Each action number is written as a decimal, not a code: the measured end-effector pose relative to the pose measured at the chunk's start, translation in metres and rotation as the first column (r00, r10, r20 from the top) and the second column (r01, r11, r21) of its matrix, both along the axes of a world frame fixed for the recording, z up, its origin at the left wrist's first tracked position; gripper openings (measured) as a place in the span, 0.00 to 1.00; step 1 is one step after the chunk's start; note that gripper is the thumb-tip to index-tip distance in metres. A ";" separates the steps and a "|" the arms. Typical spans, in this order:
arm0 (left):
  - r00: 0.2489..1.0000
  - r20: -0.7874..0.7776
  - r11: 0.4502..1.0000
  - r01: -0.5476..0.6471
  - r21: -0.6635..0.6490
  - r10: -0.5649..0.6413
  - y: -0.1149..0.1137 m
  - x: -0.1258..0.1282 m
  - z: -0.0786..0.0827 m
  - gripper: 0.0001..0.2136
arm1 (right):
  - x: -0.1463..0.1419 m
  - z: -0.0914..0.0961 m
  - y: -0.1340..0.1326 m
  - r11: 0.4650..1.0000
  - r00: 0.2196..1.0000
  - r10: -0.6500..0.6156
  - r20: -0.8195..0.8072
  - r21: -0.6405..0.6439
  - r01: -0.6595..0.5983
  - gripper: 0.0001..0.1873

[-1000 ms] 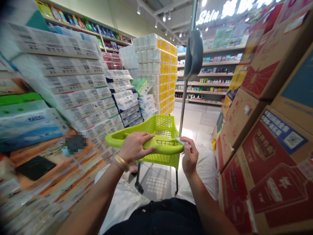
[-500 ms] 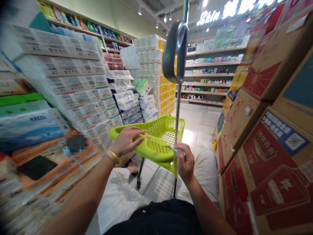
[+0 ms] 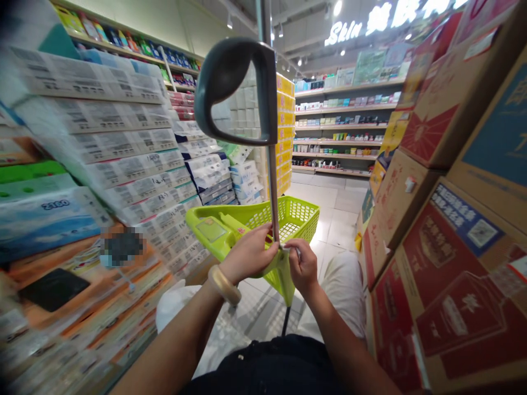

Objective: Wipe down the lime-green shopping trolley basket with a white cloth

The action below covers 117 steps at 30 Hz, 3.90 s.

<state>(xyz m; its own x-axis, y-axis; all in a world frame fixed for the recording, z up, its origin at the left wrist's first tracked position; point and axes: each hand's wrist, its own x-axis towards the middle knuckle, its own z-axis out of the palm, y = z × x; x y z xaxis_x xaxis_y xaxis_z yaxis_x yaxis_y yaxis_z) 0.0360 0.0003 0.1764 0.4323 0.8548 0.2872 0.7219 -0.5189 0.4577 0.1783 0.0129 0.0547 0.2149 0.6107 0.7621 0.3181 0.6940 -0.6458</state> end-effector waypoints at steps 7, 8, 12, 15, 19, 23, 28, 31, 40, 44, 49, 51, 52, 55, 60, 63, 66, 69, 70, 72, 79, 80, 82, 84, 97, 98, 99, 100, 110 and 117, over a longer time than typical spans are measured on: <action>0.998 0.058 0.999 -0.025 0.041 0.023 0.005 -0.020 -0.015 0.13 | -0.012 0.007 0.008 0.994 0.978 0.105 0.181 -0.056 -0.096 0.12; 0.999 0.047 0.999 -0.024 0.046 0.022 0.004 -0.023 -0.015 0.13 | -0.012 0.006 0.009 0.992 0.971 0.123 0.206 -0.051 -0.115 0.12; 0.997 -0.029 0.997 -0.068 0.047 0.070 0.000 -0.033 -0.014 0.16 | -0.011 0.002 0.016 0.993 0.956 0.099 0.278 -0.083 -0.078 0.12; 0.982 -0.139 0.990 -0.122 0.066 0.130 -0.003 -0.039 -0.012 0.13 | -0.015 0.002 0.017 0.985 0.923 0.167 0.346 -0.094 -0.143 0.15; 0.957 -0.232 0.983 -0.153 0.098 0.172 -0.004 -0.044 -0.008 0.10 | -0.021 0.000 0.016 0.981 0.887 0.193 0.419 -0.059 -0.185 0.19; 0.948 -0.280 0.987 -0.133 0.087 0.152 -0.003 -0.049 -0.003 0.11 | -0.021 -0.004 0.018 0.990 0.895 0.132 0.425 -0.098 -0.099 0.15; 0.941 -0.311 0.989 -0.099 0.112 0.130 -0.001 -0.055 -0.002 0.10 | -0.031 -0.003 0.010 0.980 0.886 0.193 0.422 -0.118 -0.157 0.16; 0.948 -0.306 0.994 -0.056 0.092 0.082 -0.001 -0.058 -0.001 0.11 | -0.037 -0.004 0.003 0.983 0.888 0.173 0.427 -0.123 -0.132 0.17; 0.919 -0.382 0.995 -0.077 0.061 0.095 -0.003 -0.061 0.001 0.17 | -0.050 -0.001 -0.010 0.977 0.911 0.211 0.355 -0.118 -0.180 0.26; 0.897 -0.433 0.996 -0.093 0.013 0.089 -0.002 -0.063 0.002 0.17 | -0.039 -0.003 -0.009 0.974 0.960 0.203 0.191 -0.137 -0.179 0.30; 0.884 -0.458 0.994 -0.106 -0.006 0.092 -0.002 -0.063 0.002 0.17 | -0.017 0.006 -0.014 1.000 0.999 0.017 0.039 -0.026 -0.016 0.30; 0.886 -0.454 0.993 -0.117 -0.021 0.095 -0.003 -0.063 0.002 0.17 | -0.009 0.015 -0.018 0.998 0.998 -0.053 0.027 0.024 0.052 0.29; 0.886 -0.453 0.992 -0.122 -0.031 0.095 -0.003 -0.063 0.003 0.17 | -0.006 0.020 -0.020 0.995 0.995 -0.092 0.048 0.045 0.090 0.29; 0.884 -0.459 0.990 -0.129 -0.049 0.092 -0.003 -0.063 0.004 0.18 | -0.006 0.034 -0.029 0.980 0.959 -0.192 0.208 0.098 0.175 0.26; 0.897 -0.433 0.991 -0.125 -0.049 0.091 -0.002 -0.065 0.002 0.18 | -0.028 0.047 -0.044 0.968 0.887 -0.243 0.393 0.158 0.195 0.07; 0.904 -0.420 0.992 -0.115 -0.056 0.081 -0.002 -0.065 0.002 0.19 | -0.039 0.049 -0.047 0.971 0.882 -0.220 0.416 0.182 0.157 0.05; 0.905 -0.416 0.990 -0.125 -0.069 0.085 -0.003 -0.065 0.003 0.19 | -0.040 0.051 -0.046 0.972 0.875 -0.212 0.435 0.186 0.143 0.06; 0.906 -0.413 0.988 -0.133 -0.073 0.092 -0.004 -0.064 0.004 0.19 | -0.038 0.053 -0.045 0.971 0.867 -0.216 0.449 0.193 0.143 0.07; 0.906 -0.414 0.989 -0.131 -0.074 0.089 -0.004 -0.064 0.004 0.19 | -0.038 0.054 -0.045 0.970 0.863 -0.218 0.455 0.196 0.141 0.07; 0.904 -0.418 0.989 -0.129 -0.077 0.085 -0.004 -0.064 0.005 0.18 | -0.038 0.054 -0.046 0.970 0.853 -0.216 0.475 0.200 0.134 0.07; 0.905 -0.417 0.992 -0.117 -0.053 0.084 -0.002 -0.065 0.003 0.18 | -0.032 0.047 -0.041 0.986 0.897 -0.124 0.424 0.154 0.064 0.11; 0.904 -0.419 0.992 -0.115 -0.051 0.084 -0.002 -0.065 0.003 0.18 | -0.031 0.045 -0.038 0.990 0.917 -0.091 0.389 0.138 0.040 0.15; 0.900 -0.429 0.992 -0.115 -0.047 0.084 -0.003 -0.064 0.003 0.17 | -0.031 0.039 -0.031 0.995 0.946 -0.025 0.324 0.099 -0.008 0.21; 0.894 -0.439 0.993 -0.114 -0.031 0.089 -0.004 -0.064 0.003 0.17 | -0.035 0.031 -0.024 0.998 0.955 0.026 0.296 0.047 -0.041 0.23; 0.952 -0.293 0.991 -0.058 0.120 0.091 -0.005 -0.068 -0.003 0.14 | -0.035 -0.020 0.012 0.998 0.940 0.066 0.334 -0.045 -0.055 0.19; 0.946 -0.308 0.991 -0.067 0.115 0.099 -0.006 -0.068 -0.004 0.13 | -0.036 -0.019 0.010 0.997 0.941 0.070 0.330 -0.044 -0.059 0.19; 0.941 -0.321 0.991 -0.078 0.110 0.110 -0.006 -0.067 -0.004 0.12 | -0.038 -0.017 0.007 0.996 0.937 0.086 0.337 -0.041 -0.077 0.19; 0.935 -0.332 0.990 -0.091 0.107 0.122 -0.007 -0.067 -0.004 0.12 | -0.039 -0.014 0.005 0.994 0.929 0.111 0.354 -0.038 -0.105 0.19; 0.910 -0.383 0.987 -0.139 0.082 0.160 -0.010 -0.067 -0.003 0.12 | -0.036 -0.009 0.019 0.989 0.941 0.116 0.317 -0.124 -0.080 0.14; 0.910 -0.388 0.989 -0.125 0.073 0.144 -0.012 -0.069 -0.001 0.11 | -0.036 -0.008 0.018 0.978 0.929 0.200 0.310 -0.112 -0.173 0.15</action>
